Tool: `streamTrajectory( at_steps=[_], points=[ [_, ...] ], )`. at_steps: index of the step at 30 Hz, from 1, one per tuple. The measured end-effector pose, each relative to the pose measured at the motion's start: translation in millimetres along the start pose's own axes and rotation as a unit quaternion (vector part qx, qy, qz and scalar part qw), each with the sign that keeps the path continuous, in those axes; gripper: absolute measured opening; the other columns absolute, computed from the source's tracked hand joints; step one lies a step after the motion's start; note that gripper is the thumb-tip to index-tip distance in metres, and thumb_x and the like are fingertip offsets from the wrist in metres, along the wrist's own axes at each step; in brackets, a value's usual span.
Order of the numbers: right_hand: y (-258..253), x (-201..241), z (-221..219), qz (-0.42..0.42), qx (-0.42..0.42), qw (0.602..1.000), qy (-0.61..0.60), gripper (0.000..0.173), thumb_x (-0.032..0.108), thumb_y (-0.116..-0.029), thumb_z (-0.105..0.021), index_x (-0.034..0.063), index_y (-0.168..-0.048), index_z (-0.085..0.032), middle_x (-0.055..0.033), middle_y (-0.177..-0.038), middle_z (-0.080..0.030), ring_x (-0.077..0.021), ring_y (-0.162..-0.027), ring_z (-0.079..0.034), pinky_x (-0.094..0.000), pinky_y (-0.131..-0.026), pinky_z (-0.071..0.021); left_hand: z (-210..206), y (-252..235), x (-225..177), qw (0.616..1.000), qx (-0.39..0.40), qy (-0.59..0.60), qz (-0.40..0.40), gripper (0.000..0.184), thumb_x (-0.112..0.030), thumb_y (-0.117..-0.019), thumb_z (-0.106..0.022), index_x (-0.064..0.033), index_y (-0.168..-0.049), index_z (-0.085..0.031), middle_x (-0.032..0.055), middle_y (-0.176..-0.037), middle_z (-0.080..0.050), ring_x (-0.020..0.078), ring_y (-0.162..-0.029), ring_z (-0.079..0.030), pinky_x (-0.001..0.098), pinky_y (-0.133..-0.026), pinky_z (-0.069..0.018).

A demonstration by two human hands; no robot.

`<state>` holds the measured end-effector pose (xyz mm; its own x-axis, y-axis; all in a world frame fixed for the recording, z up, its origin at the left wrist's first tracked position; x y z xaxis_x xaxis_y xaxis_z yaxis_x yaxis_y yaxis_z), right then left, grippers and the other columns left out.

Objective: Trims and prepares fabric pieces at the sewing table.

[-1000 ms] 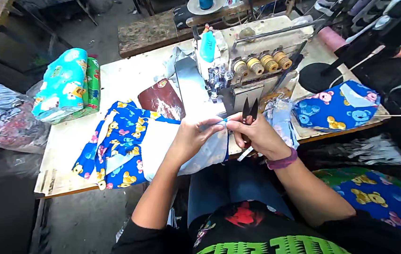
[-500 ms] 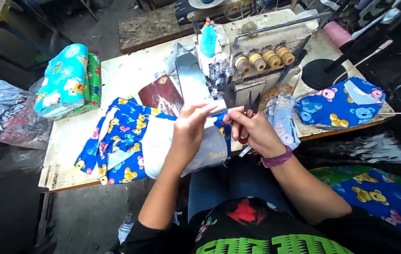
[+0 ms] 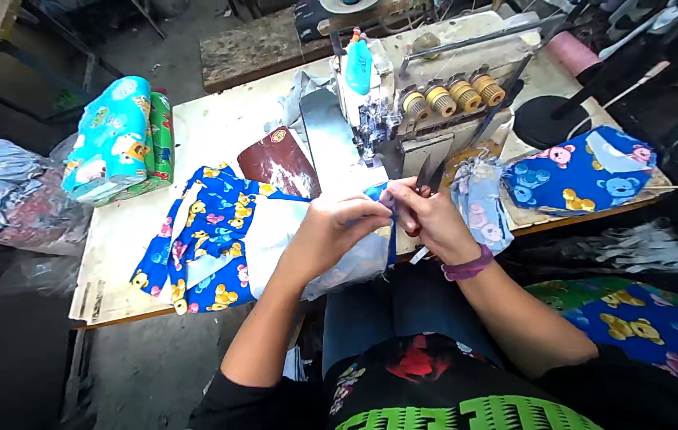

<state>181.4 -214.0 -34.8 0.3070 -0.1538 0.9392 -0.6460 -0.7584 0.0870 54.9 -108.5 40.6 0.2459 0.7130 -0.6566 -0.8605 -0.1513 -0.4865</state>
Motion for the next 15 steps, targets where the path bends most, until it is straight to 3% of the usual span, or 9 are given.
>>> streamTrajectory(
  at_steps=[4, 6, 7, 8, 9, 11, 13, 15],
  points=[
    [12, 5, -11, 0.000, 0.048, 0.998, -0.047, 0.021, 0.010, -0.1034, -0.053, 0.0103, -0.087, -0.066, 0.0063, -0.049, -0.049, 0.0009, -0.038, -0.042, -0.0143, -0.040, -0.0377, -8, -7, -3, 0.995, -0.063, -0.058, 0.053, 0.009, -0.005, -0.0916, -0.073, -0.0007, -0.099, -0.076, 0.0078, -0.094, -0.073, 0.0105, -0.092, -0.069, 0.0241, -0.086, -0.0557],
    [13, 8, -8, -0.004, 0.051, 0.996, -0.068, 0.025, 0.014, -0.1044, -0.047, 0.0113, -0.087, -0.065, 0.0067, -0.047, -0.048, 0.0012, -0.038, -0.041, -0.0142, -0.040, -0.0359, -12, -8, 0, 0.993, -0.073, -0.048, 0.083, 0.022, -0.006, -0.0940, -0.071, 0.0027, -0.114, -0.072, 0.0119, -0.105, -0.072, 0.0111, -0.099, -0.068, 0.0244, -0.091, -0.0546],
    [15, 9, -6, -0.004, 0.054, 0.996, -0.071, 0.027, 0.015, -0.1042, -0.043, 0.0112, -0.091, -0.066, 0.0075, -0.047, -0.049, 0.0018, -0.038, -0.042, -0.0137, -0.041, -0.0362, -14, -7, 2, 0.992, -0.074, -0.040, 0.098, 0.022, -0.008, -0.0952, -0.070, 0.0021, -0.115, -0.073, 0.0109, -0.105, -0.074, 0.0084, -0.098, -0.069, 0.0225, -0.091, -0.0549],
    [17, 9, -5, 0.000, 0.061, 0.996, -0.066, 0.026, 0.015, -0.1034, -0.041, 0.0109, -0.097, -0.066, 0.0081, -0.048, -0.050, 0.0022, -0.038, -0.042, -0.0134, -0.041, -0.0364, -15, -6, 4, 0.991, -0.080, -0.029, 0.105, 0.016, -0.008, -0.0952, -0.070, 0.0009, -0.107, -0.076, 0.0084, -0.098, -0.075, 0.0047, -0.092, -0.071, 0.0196, -0.087, -0.0561],
    [18, 8, -4, 0.003, 0.071, 0.996, -0.048, 0.022, 0.014, -0.1026, -0.043, 0.0112, -0.101, -0.065, 0.0085, -0.049, -0.051, 0.0023, -0.038, -0.043, -0.0134, -0.041, -0.0370, -15, -6, 5, 0.991, -0.081, -0.023, 0.108, 0.012, -0.007, -0.0950, -0.070, 0.0005, -0.101, -0.076, 0.0067, -0.093, -0.075, 0.0024, -0.087, -0.070, 0.0175, -0.084, -0.0566],
    [23, 6, -3, -0.001, 0.103, 0.994, 0.037, 0.006, 0.011, -0.0967, -0.059, 0.0127, -0.102, -0.060, 0.0104, -0.053, -0.049, 0.0028, -0.040, -0.042, -0.0135, -0.041, -0.0378, -15, -7, 5, 0.990, -0.078, -0.030, 0.110, 0.009, -0.005, -0.0950, -0.069, 0.0007, -0.096, -0.075, 0.0051, -0.088, -0.073, 0.0000, -0.081, -0.067, 0.0146, -0.079, -0.0543],
    [25, 3, -4, -0.032, 0.140, 0.981, 0.128, 0.016, 0.015, -0.0906, -0.074, 0.0139, -0.086, -0.059, 0.0112, -0.057, -0.051, 0.0022, -0.042, -0.046, -0.0144, -0.042, -0.0437, -16, -9, 6, 0.991, -0.066, -0.035, 0.113, 0.009, -0.006, -0.0959, -0.068, 0.0005, -0.097, -0.075, 0.0046, -0.086, -0.073, -0.0011, -0.078, -0.066, 0.0138, -0.077, -0.0535],
    [24, 2, -3, -0.039, 0.115, 0.986, 0.117, 0.018, 0.015, -0.0898, -0.076, 0.0144, -0.079, -0.062, 0.0111, -0.055, -0.055, 0.0022, -0.043, -0.049, -0.0145, -0.045, -0.0450, -17, -11, 6, 0.991, -0.055, -0.017, 0.117, 0.009, -0.006, -0.0956, -0.069, -0.0003, -0.097, -0.075, 0.0032, -0.085, -0.072, -0.0025, -0.077, -0.064, 0.0127, -0.075, -0.0520]
  ],
)
Point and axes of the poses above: each hand's wrist, its own y-axis away from the middle knuckle, its own z-axis out of the back of the hand, x = y × z, the point moved 5 cm from there along -y, towards the middle knuckle
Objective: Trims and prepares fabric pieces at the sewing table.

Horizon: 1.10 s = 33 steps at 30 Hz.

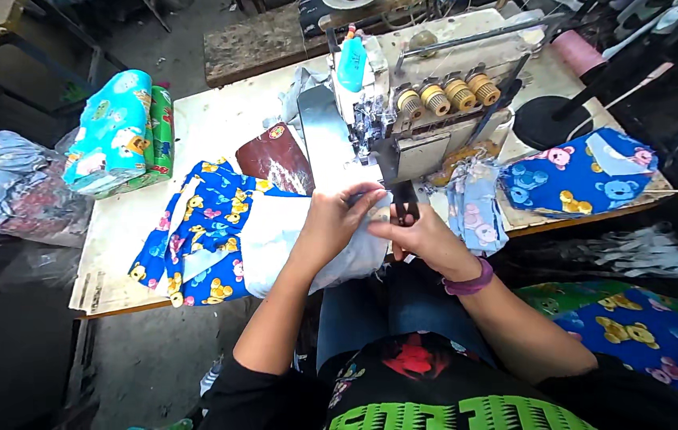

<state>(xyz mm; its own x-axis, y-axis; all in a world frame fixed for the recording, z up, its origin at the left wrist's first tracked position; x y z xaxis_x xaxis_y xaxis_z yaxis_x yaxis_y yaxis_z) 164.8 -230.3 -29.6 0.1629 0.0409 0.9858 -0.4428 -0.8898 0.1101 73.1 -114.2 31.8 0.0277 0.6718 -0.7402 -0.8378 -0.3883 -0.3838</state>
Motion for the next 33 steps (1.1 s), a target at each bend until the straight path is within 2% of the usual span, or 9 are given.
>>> streamTrajectory(
  at_steps=[5, 7, 16, 18, 20, 23, 26, 29, 33],
  points=[
    [-9, 6, 6, 0.039, -0.062, 0.990, -0.117, 0.011, 0.007, -0.0947, -0.068, 0.0108, -0.084, -0.071, 0.0056, -0.051, -0.054, 0.0001, -0.041, -0.045, -0.0153, -0.043, -0.0400, 3, 1, 8, 0.991, 0.018, 0.098, 0.091, 0.014, -0.008, -0.0946, -0.071, -0.0025, -0.107, -0.073, -0.0027, -0.081, -0.070, -0.0038, -0.067, -0.061, 0.0124, -0.064, -0.0516],
    [-9, 7, 8, 0.038, -0.061, 0.991, -0.114, 0.009, 0.005, -0.0944, -0.068, 0.0091, -0.088, -0.073, 0.0046, -0.051, -0.056, 0.0004, -0.040, -0.046, -0.0145, -0.042, -0.0400, 5, 5, 14, 0.986, 0.016, 0.117, 0.119, 0.005, -0.007, -0.0928, -0.073, -0.0039, -0.097, -0.073, -0.0037, -0.077, -0.069, -0.0031, -0.065, -0.061, 0.0133, -0.061, -0.0512],
    [-10, 12, 5, 0.059, -0.105, 0.985, -0.122, 0.010, -0.002, -0.0898, -0.072, 0.0080, -0.089, -0.075, 0.0040, -0.054, -0.061, 0.0004, -0.039, -0.047, -0.0142, -0.040, -0.0413, 10, 11, 3, 0.990, 0.012, 0.102, 0.101, 0.007, -0.006, -0.0981, -0.066, -0.0024, -0.101, -0.072, -0.0032, -0.082, -0.070, -0.0054, -0.068, -0.062, 0.0112, -0.065, -0.0525],
    [-13, 13, 5, 0.090, -0.111, 0.984, -0.105, 0.009, 0.001, -0.0915, -0.071, 0.0101, -0.090, -0.071, 0.0058, -0.055, -0.059, 0.0002, -0.040, -0.047, -0.0148, -0.041, -0.0426, 9, 7, 1, 0.997, -0.010, 0.026, 0.076, 0.009, -0.009, -0.0987, -0.066, -0.0033, -0.099, -0.073, -0.0021, -0.082, -0.069, -0.0042, -0.068, -0.061, 0.0114, -0.065, -0.0514],
    [-18, 6, 5, 0.122, -0.102, 0.987, -0.030, 0.012, 0.009, -0.0974, -0.068, 0.0129, -0.107, -0.063, 0.0076, -0.061, -0.059, 0.0004, -0.040, -0.049, -0.0154, -0.040, -0.0459, 2, -1, 5, 0.994, -0.040, -0.100, 0.020, 0.013, -0.009, -0.0984, -0.065, -0.0013, -0.098, -0.075, 0.0077, -0.087, -0.071, 0.0113, -0.079, -0.065, 0.0253, -0.076, -0.0532],
    [-19, -5, 3, 0.111, -0.036, 0.988, 0.096, 0.058, 0.016, -0.0993, -0.064, 0.0063, -0.153, -0.043, 0.0028, -0.069, -0.060, -0.0014, -0.044, -0.050, -0.0177, -0.041, -0.0470, -10, -14, 28, 0.979, -0.063, -0.192, -0.018, 0.015, -0.008, -0.0968, -0.064, 0.0000, -0.097, -0.077, 0.0157, -0.091, -0.074, 0.0291, -0.090, -0.071, 0.0430, -0.087, -0.0530],
    [-20, -6, 8, 0.064, -0.032, 0.993, 0.098, 0.060, 0.010, -0.0962, -0.065, 0.0018, -0.152, -0.046, 0.0052, -0.063, -0.058, 0.0023, -0.043, -0.048, -0.0141, -0.041, -0.0434, -8, -17, 36, 0.985, -0.056, -0.163, 0.026, 0.019, -0.006, -0.0957, -0.063, 0.0005, -0.110, -0.073, 0.0141, -0.095, -0.073, 0.0244, -0.091, -0.069, 0.0380, -0.086, -0.0540],
    [-30, -1, 14, 0.045, -0.078, 0.995, 0.030, 0.065, 0.003, -0.0955, -0.065, 0.0080, -0.156, -0.040, 0.0065, -0.060, -0.054, 0.0012, -0.040, -0.045, -0.0144, -0.038, -0.0412, -7, -30, 39, 0.986, -0.050, -0.152, 0.052, 0.023, -0.004, -0.0967, -0.059, 0.0051, -0.116, -0.066, 0.0172, -0.094, -0.070, 0.0246, -0.085, -0.068, 0.0356, -0.080, -0.0552],
    [-19, -13, 7, 0.062, -0.109, 0.992, -0.026, 0.045, 0.007, -0.0991, -0.063, 0.0139, -0.140, -0.045, 0.0023, -0.070, -0.056, -0.0014, -0.038, -0.042, -0.0166, -0.033, -0.0412, -8, -46, 45, 0.987, -0.050, -0.139, 0.063, 0.025, -0.003, -0.0973, -0.055, 0.0074, -0.119, -0.060, 0.0178, -0.091, -0.067, 0.0233, -0.079, -0.065, 0.0342, -0.074, -0.0528]
  ],
)
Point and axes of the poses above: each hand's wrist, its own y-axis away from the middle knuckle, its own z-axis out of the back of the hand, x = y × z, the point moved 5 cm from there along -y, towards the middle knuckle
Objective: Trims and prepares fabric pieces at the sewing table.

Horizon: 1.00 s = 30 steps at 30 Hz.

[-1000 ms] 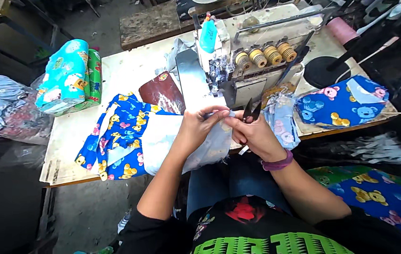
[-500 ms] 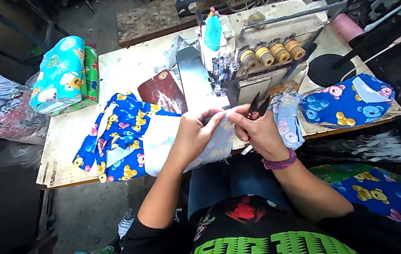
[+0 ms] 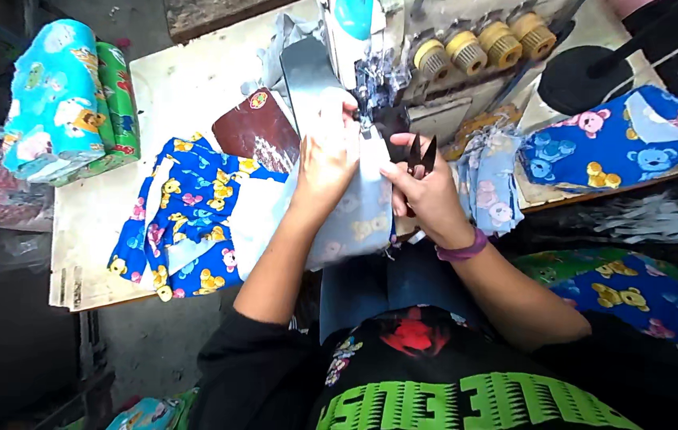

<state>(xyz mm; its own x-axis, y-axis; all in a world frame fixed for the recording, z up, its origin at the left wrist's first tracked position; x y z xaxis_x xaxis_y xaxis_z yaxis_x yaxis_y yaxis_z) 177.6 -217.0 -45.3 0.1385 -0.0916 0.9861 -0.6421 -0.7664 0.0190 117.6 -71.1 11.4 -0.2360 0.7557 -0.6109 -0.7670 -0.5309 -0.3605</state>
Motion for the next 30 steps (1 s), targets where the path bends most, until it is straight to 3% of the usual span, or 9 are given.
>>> streamTrajectory(
  at_steps=[2, 4, 5, 6, 9, 12, 17, 23, 30],
  points=[
    [19, -15, 1, -0.038, 0.022, 0.999, 0.011, 0.031, 0.010, -0.0990, -0.066, 0.0107, -0.126, -0.051, 0.0020, -0.070, -0.059, -0.0023, -0.038, -0.045, -0.0176, -0.035, -0.0437, 2, 5, -1, 0.999, -0.038, -0.024, -0.009, 0.026, -0.005, -0.0967, -0.058, 0.0059, -0.119, -0.062, 0.0167, -0.094, -0.069, 0.0236, -0.085, -0.068, 0.0342, -0.080, -0.0540],
    [42, -34, 3, -0.110, 0.054, 0.992, 0.039, 0.011, 0.011, -0.0971, -0.070, 0.0078, -0.097, -0.059, 0.0051, -0.056, -0.058, -0.0014, -0.038, -0.049, -0.0173, -0.039, -0.0447, 8, 32, -9, 0.993, -0.091, -0.051, -0.053, 0.025, -0.009, -0.0965, -0.063, 0.0049, -0.117, -0.068, 0.0204, -0.108, -0.070, 0.0335, -0.107, -0.065, 0.0446, -0.094, -0.0490],
    [57, -44, 5, -0.142, 0.067, 0.986, 0.049, 0.014, 0.012, -0.0973, -0.070, 0.0070, -0.087, -0.062, 0.0052, -0.052, -0.057, -0.0006, -0.038, -0.050, -0.0163, -0.041, -0.0442, 10, 55, -12, 0.989, -0.110, -0.047, -0.088, 0.020, -0.009, -0.0964, -0.065, 0.0039, -0.110, -0.071, 0.0223, -0.111, -0.070, 0.0380, -0.113, -0.061, 0.0492, -0.095, -0.0449],
    [71, -51, 9, -0.162, 0.074, 0.983, 0.052, 0.015, 0.011, -0.0980, -0.069, 0.0057, -0.086, -0.064, 0.0050, -0.051, -0.058, -0.0002, -0.039, -0.050, -0.0155, -0.042, -0.0443, 11, 83, -14, 0.986, -0.114, -0.039, -0.119, 0.016, -0.010, -0.0970, -0.066, 0.0010, -0.105, -0.075, 0.0221, -0.111, -0.070, 0.0389, -0.115, -0.060, 0.0510, -0.095, -0.0439],
    [104, -58, 20, -0.181, 0.077, 0.980, 0.042, 0.005, 0.005, -0.0980, -0.067, 0.0002, -0.098, -0.069, 0.0038, -0.057, -0.061, -0.0002, -0.042, -0.052, -0.0151, -0.045, -0.0466, -5, 173, -12, 0.979, -0.090, -0.026, -0.182, 0.008, -0.013, -0.0947, -0.072, -0.0109, -0.099, -0.078, 0.0140, -0.110, -0.070, 0.0327, -0.117, -0.058, 0.0507, -0.104, -0.0399],
    [117, -57, 22, -0.173, 0.095, 0.979, 0.043, 0.010, 0.003, -0.0984, -0.064, -0.0010, -0.106, -0.069, 0.0043, -0.063, -0.063, 0.0008, -0.045, -0.053, -0.0145, -0.047, -0.0480, -26, 224, -12, 0.971, -0.106, -0.031, -0.214, 0.003, -0.019, -0.0938, -0.075, -0.0183, -0.095, -0.077, 0.0064, -0.108, -0.067, 0.0237, -0.115, -0.055, 0.0441, -0.108, -0.0332],
    [120, -60, 26, -0.141, 0.090, 0.985, 0.031, 0.018, 0.002, -0.0983, -0.064, 0.0005, -0.116, -0.069, 0.0022, -0.077, -0.069, 0.0005, -0.047, -0.052, -0.0148, -0.045, -0.0471, -45, 222, -15, 0.975, -0.104, -0.039, -0.191, 0.004, -0.016, -0.0888, -0.079, -0.0150, -0.092, -0.081, 0.0101, -0.101, -0.068, 0.0270, -0.106, -0.058, 0.0454, -0.100, -0.0346],
    [123, -50, 29, -0.111, 0.084, 0.990, 0.031, 0.015, 0.001, -0.0979, -0.064, 0.0019, -0.112, -0.070, 0.0013, -0.077, -0.070, 0.0002, -0.044, -0.051, -0.0147, -0.041, -0.0458, -37, 228, -23, 0.977, -0.105, -0.020, -0.185, 0.013, -0.021, -0.0902, -0.079, -0.0124, -0.100, -0.079, 0.0108, -0.103, -0.066, 0.0254, -0.106, -0.057, 0.0450, -0.101, -0.0338],
    [123, -52, 33, -0.116, 0.081, 0.989, 0.034, 0.014, 0.002, -0.0982, -0.064, 0.0040, -0.111, -0.070, 0.0019, -0.074, -0.067, -0.0008, -0.043, -0.049, -0.0155, -0.041, -0.0449, -45, 224, -26, 0.976, -0.094, -0.062, -0.188, 0.005, -0.012, -0.0907, -0.075, -0.0119, -0.093, -0.080, 0.0104, -0.096, -0.069, 0.0273, -0.102, -0.061, 0.0474, -0.099, -0.0358]
  ],
)
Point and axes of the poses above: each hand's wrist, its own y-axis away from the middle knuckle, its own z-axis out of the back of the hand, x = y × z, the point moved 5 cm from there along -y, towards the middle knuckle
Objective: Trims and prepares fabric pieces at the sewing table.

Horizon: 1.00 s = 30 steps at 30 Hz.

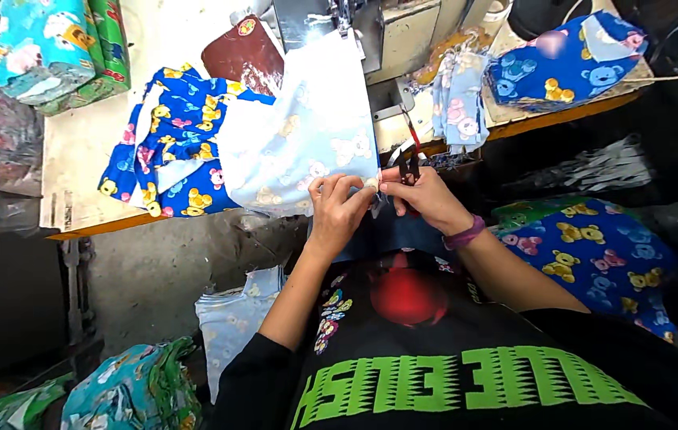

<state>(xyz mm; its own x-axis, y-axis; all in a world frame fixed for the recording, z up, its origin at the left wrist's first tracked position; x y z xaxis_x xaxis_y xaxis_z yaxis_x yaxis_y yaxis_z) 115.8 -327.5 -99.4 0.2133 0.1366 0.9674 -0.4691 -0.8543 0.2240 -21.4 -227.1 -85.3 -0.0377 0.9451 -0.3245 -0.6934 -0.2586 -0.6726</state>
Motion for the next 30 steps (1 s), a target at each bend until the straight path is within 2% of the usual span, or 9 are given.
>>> streamTrajectory(
  at_steps=[4, 9, 12, 14, 17, 21, 24, 26, 30],
  points=[
    [-7, -8, -1, -0.022, -0.024, 0.999, -0.007, 0.008, 0.013, -0.0977, -0.069, 0.0084, -0.104, -0.071, 0.0057, -0.061, -0.059, -0.0006, -0.042, -0.045, -0.0159, -0.041, -0.0419, -5, 0, -4, 1.000, 0.008, 0.015, -0.014, 0.007, -0.011, -0.0910, -0.073, -0.0102, -0.093, -0.079, 0.0103, -0.093, -0.069, 0.0266, -0.097, -0.062, 0.0473, -0.097, -0.0366],
    [-6, 2, -3, -0.013, -0.031, 0.999, 0.009, 0.007, 0.007, -0.0950, -0.071, 0.0039, -0.101, -0.070, 0.0033, -0.065, -0.064, -0.0007, -0.043, -0.049, -0.0160, -0.043, -0.0452, -11, 5, -11, 1.000, 0.007, 0.013, -0.020, 0.007, -0.011, -0.0917, -0.072, -0.0117, -0.092, -0.079, 0.0085, -0.092, -0.070, 0.0231, -0.096, -0.062, 0.0453, -0.097, -0.0369],
    [-15, -8, -1, -0.024, -0.044, 0.999, 0.014, 0.007, 0.004, -0.0935, -0.072, -0.0010, -0.099, -0.070, 0.0026, -0.064, -0.064, -0.0011, -0.044, -0.051, -0.0164, -0.044, -0.0459, -14, -5, 9, 0.993, 0.048, 0.112, 0.003, 0.011, -0.018, -0.0931, -0.073, -0.0100, -0.093, -0.081, 0.0078, -0.092, -0.071, 0.0209, -0.094, -0.064, 0.0440, -0.097, -0.0416],
    [-21, -26, 1, -0.021, -0.045, 0.999, 0.007, 0.007, 0.006, -0.0937, -0.071, 0.0008, -0.098, -0.069, 0.0067, -0.064, -0.063, 0.0006, -0.045, -0.051, -0.0163, -0.045, -0.0469, -4, -32, 29, 0.983, 0.040, 0.180, 0.013, 0.016, -0.018, -0.0945, -0.072, -0.0039, -0.096, -0.080, 0.0114, -0.098, -0.073, 0.0225, -0.103, -0.067, 0.0402, -0.100, -0.0498],
    [-17, -40, 0, -0.008, -0.063, 0.997, -0.044, 0.003, 0.005, -0.0905, -0.070, 0.0071, -0.091, -0.071, 0.0110, -0.059, -0.062, 0.0027, -0.043, -0.051, -0.0157, -0.043, -0.0457, 15, -98, 57, 0.986, 0.005, 0.168, 0.011, 0.016, -0.008, -0.0964, -0.067, 0.0047, -0.100, -0.076, 0.0190, -0.111, -0.074, 0.0289, -0.115, -0.068, 0.0388, -0.104, -0.0515],
    [-13, -19, 2, -0.018, -0.070, 0.996, -0.046, 0.007, 0.005, -0.0894, -0.071, 0.0090, -0.091, -0.076, 0.0112, -0.061, -0.065, 0.0042, -0.044, -0.052, -0.0143, -0.043, -0.0463, 13, -166, 99, 0.995, 0.044, 0.084, 0.016, 0.019, -0.006, -0.0989, -0.062, 0.0033, -0.106, -0.077, 0.0179, -0.112, -0.075, 0.0278, -0.105, -0.073, 0.0365, -0.095, -0.0555],
    [-24, 8, 3, 0.001, -0.063, 0.997, -0.041, 0.009, 0.004, -0.0898, -0.071, 0.0083, -0.094, -0.077, 0.0104, -0.064, -0.068, 0.0052, -0.045, -0.054, -0.0131, -0.043, -0.0471, 6, -182, 127, 0.994, 0.070, 0.077, 0.035, 0.021, -0.007, -0.1003, -0.058, 0.0033, -0.105, -0.076, 0.0181, -0.111, -0.075, 0.0290, -0.107, -0.071, 0.0379, -0.097, -0.0539],
    [-36, 22, 3, 0.030, -0.064, 0.997, -0.036, 0.012, 0.004, -0.0895, -0.072, 0.0077, -0.099, -0.077, 0.0104, -0.068, -0.070, 0.0061, -0.047, -0.055, -0.0124, -0.044, -0.0476, 5, -191, 140, 0.994, 0.098, 0.022, 0.051, 0.026, -0.016, -0.1024, -0.056, -0.0032, -0.111, -0.077, 0.0162, -0.116, -0.073, 0.0309, -0.112, -0.068, 0.0431, -0.100, -0.0504],
    [-58, 44, 0, 0.090, -0.044, 0.995, 0.009, 0.045, 0.005, -0.0913, -0.070, -0.0030, -0.134, -0.061, 0.0099, -0.079, -0.074, 0.0082, -0.054, -0.057, -0.0106, -0.047, -0.0475, 6, -213, 157, 0.965, 0.188, -0.167, 0.071, 0.035, -0.034, -0.1032, -0.048, -0.0214, -0.125, -0.072, 0.0186, -0.111, -0.066, 0.0433, -0.114, -0.059, 0.0687, -0.101, -0.0326]
  ],
)
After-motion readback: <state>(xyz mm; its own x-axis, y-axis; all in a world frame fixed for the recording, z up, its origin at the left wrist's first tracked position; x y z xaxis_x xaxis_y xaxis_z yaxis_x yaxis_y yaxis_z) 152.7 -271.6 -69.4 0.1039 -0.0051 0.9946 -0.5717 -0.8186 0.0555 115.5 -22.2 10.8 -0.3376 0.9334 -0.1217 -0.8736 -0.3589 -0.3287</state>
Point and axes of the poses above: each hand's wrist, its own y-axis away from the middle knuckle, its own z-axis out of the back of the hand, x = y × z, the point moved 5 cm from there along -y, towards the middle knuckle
